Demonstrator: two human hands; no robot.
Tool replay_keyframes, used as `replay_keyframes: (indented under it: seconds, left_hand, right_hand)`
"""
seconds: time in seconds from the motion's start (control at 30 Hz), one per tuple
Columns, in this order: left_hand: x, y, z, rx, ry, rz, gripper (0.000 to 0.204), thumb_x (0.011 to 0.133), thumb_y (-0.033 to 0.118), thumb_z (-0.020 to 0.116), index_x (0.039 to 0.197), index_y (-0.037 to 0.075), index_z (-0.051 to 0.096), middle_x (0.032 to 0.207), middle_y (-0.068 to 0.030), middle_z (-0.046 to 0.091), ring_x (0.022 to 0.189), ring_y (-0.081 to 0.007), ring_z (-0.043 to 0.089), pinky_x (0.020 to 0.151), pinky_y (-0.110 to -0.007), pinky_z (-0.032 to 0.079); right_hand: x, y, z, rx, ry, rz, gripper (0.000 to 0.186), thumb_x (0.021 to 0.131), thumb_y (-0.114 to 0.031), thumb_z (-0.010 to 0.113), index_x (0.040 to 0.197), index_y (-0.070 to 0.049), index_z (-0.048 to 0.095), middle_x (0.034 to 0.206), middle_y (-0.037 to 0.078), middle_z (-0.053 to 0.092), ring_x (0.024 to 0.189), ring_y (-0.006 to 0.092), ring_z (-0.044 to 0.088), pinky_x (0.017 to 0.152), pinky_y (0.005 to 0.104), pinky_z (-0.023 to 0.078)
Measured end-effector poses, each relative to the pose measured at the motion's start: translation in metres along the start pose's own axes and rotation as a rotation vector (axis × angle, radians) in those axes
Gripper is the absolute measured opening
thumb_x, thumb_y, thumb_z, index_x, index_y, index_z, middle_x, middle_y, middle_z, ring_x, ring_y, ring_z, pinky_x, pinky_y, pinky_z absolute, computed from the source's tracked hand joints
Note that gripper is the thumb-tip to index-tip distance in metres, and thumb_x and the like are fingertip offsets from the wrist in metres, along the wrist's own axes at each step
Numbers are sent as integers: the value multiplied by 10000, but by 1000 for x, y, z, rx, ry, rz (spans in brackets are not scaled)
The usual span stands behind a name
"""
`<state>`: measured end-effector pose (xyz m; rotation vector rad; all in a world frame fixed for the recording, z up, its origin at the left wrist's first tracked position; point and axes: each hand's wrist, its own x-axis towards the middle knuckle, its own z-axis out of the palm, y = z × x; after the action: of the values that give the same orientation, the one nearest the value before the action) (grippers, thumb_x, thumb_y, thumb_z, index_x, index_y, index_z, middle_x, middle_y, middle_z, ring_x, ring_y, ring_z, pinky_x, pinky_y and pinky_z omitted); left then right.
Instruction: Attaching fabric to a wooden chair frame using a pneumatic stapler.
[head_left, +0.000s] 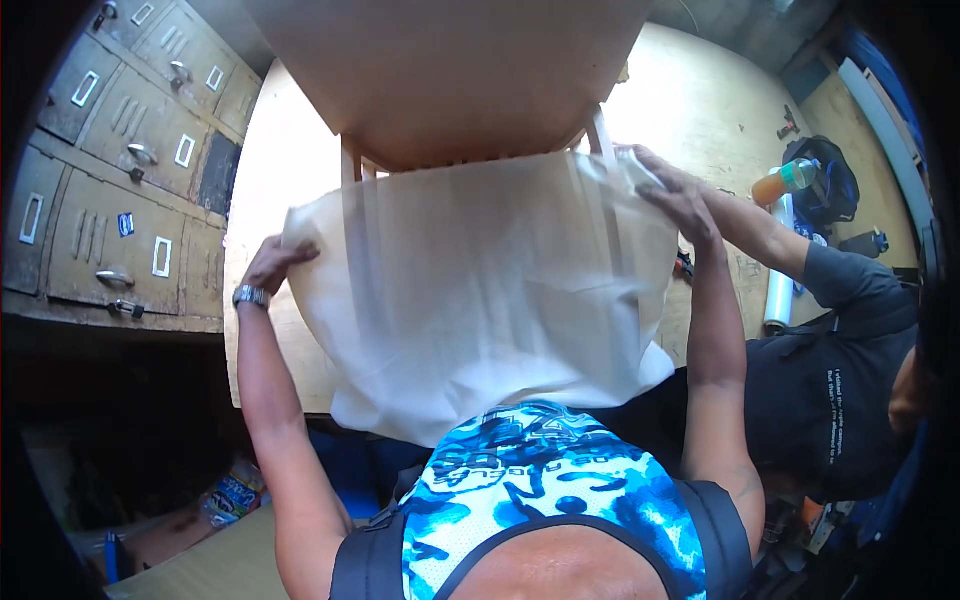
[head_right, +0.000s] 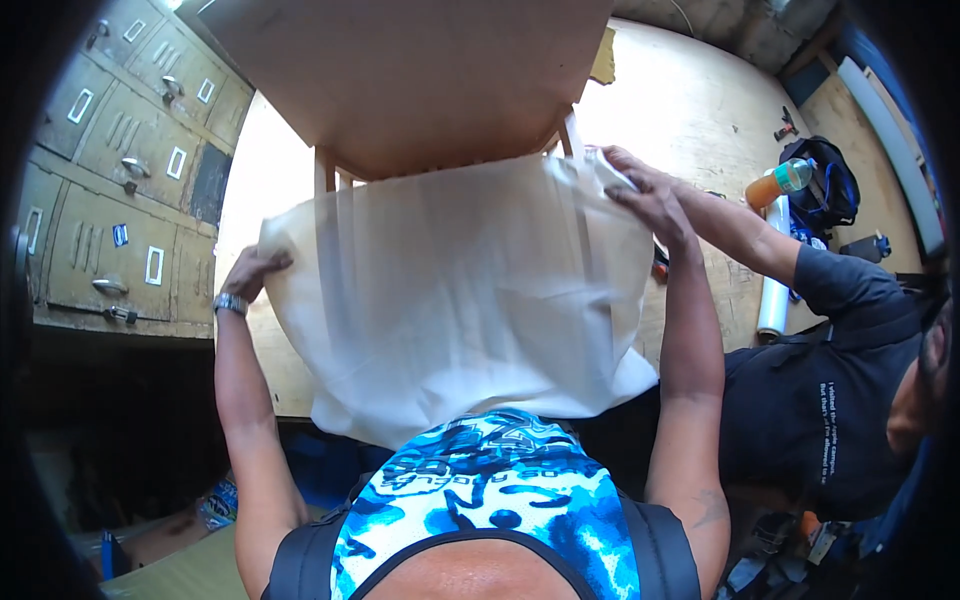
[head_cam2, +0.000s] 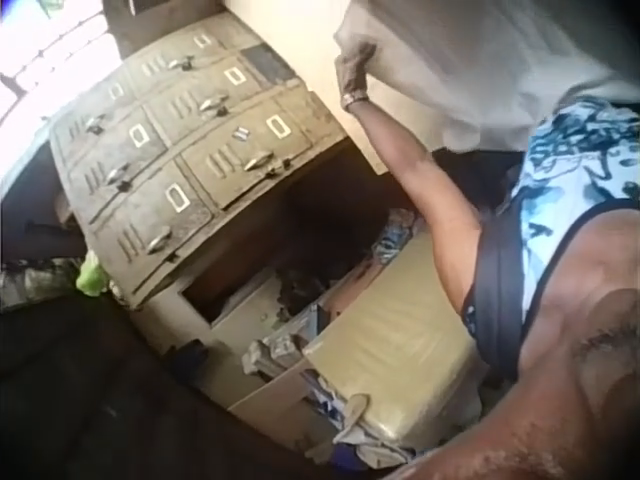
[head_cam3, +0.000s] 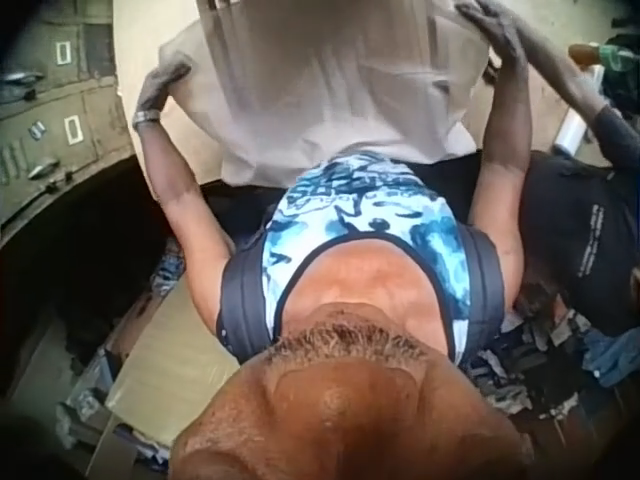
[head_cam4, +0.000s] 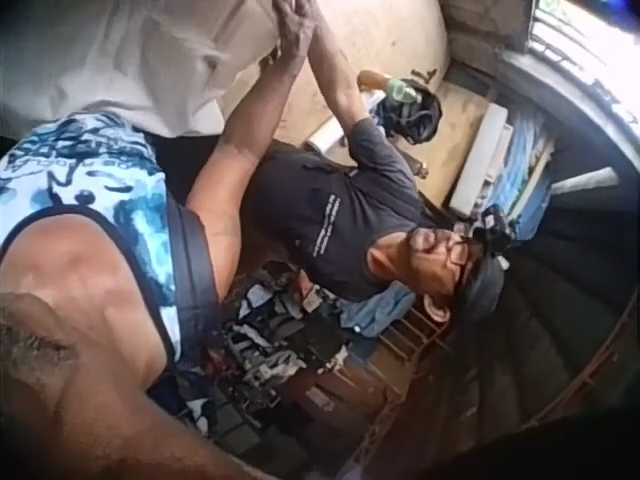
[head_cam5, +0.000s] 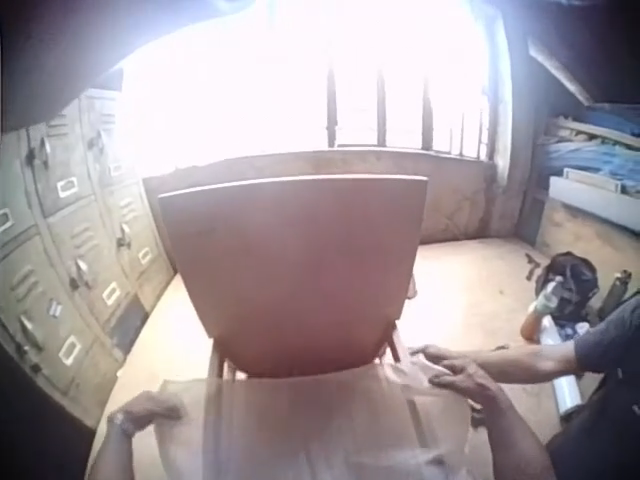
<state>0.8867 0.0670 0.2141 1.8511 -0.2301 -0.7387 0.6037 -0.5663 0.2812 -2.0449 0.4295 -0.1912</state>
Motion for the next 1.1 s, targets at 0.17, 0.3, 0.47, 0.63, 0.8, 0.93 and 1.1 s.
replay_keyframes:
  seconds: [0.17,0.3,0.47,0.63,0.8,0.93,1.1]
  left_hand:
    - [-38,-39,-17,-168,81,124,398,809,106,840,1173,3,715,1105,-67,752,1037,-179,683,971,-349,505]
    - [-50,-63,-12,-438,31,234,408,836,69,802,1223,2,692,1163,-88,754,1081,-206,702,987,-374,525]
    - [-52,-71,-18,-576,-54,309,382,850,37,787,1220,9,698,1163,-91,755,1072,-213,712,970,-382,554]
    - [-60,-75,-25,-499,40,320,430,839,-3,773,1258,11,677,1192,-83,745,1083,-217,704,992,-389,545]
    - [-74,-81,-30,-550,49,398,483,820,-26,769,1289,9,657,1219,-83,738,1113,-227,697,1006,-393,539]
    - [-84,-83,-34,-587,-61,405,505,789,5,821,1268,4,660,1196,-75,741,1095,-215,703,983,-375,551]
    - [-82,-57,-33,-409,46,413,390,792,42,846,1153,16,698,1048,-39,734,961,-156,697,912,-342,558]
  right_hand:
    - [-70,13,-14,206,100,166,355,945,-223,755,1210,6,699,974,24,718,800,85,632,693,251,513]
    - [-94,32,-16,260,161,192,345,950,-220,755,1225,-21,694,962,8,716,768,67,625,634,241,503]
    - [-112,45,-19,360,127,128,283,937,-177,763,1188,-66,694,947,-10,702,742,46,609,594,229,484]
    - [-120,57,-36,322,237,90,209,924,-82,752,1115,-46,676,969,-1,687,814,78,617,706,251,502]
    - [-131,54,-50,333,175,103,208,924,-93,764,1103,-56,666,995,3,694,895,91,639,802,274,525]
    - [-137,44,-53,409,53,78,352,942,-103,762,1264,-2,659,1088,36,725,931,104,658,830,268,536]
    - [-112,44,-60,556,85,51,392,950,-70,753,1314,19,636,1166,72,723,1004,150,684,929,310,545]
